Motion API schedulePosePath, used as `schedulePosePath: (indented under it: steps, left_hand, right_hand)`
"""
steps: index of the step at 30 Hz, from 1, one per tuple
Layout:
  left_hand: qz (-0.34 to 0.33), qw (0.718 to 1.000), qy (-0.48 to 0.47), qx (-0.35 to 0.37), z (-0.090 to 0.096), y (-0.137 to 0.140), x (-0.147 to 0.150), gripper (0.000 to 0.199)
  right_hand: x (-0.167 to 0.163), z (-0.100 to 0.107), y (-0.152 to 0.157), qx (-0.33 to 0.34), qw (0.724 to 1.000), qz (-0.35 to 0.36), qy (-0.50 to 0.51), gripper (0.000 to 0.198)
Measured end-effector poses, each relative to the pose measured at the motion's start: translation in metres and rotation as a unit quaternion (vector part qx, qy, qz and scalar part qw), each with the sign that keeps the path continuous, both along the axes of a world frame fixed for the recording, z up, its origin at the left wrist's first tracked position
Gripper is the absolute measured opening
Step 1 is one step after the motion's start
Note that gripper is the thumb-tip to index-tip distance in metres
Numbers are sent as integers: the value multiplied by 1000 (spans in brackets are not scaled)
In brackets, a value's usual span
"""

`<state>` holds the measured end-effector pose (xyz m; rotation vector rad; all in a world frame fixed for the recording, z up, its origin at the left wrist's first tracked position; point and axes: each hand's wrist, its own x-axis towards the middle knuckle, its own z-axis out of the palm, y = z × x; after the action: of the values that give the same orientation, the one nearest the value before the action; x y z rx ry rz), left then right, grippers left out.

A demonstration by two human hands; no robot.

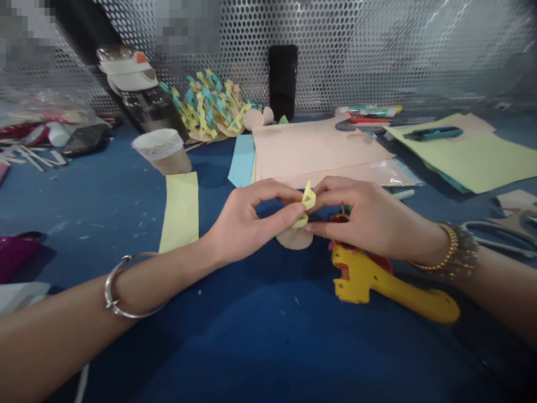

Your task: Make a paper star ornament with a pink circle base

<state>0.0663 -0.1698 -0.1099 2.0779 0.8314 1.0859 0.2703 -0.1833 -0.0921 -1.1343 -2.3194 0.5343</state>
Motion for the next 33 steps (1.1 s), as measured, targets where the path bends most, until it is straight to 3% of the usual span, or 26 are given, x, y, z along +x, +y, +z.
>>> schedulePosePath:
  steps: [5, 18, 33]
  left_hand:
    - [-7, 1000, -12, -11, 1, 0, -2, 11]
    - [65, 993, -97, -31, 2, -1, 6, 10]
    - [31, 975, -183, -121, -3, 1, 7, 10]
  right_hand:
    - [-1, 2, -2, -3, 1000, -3, -3, 13]
    - [-9, 0, -7, 21, 999, -30, -6, 14]
    - [-8, 1, -5, 58, 995, -44, 61, 13]
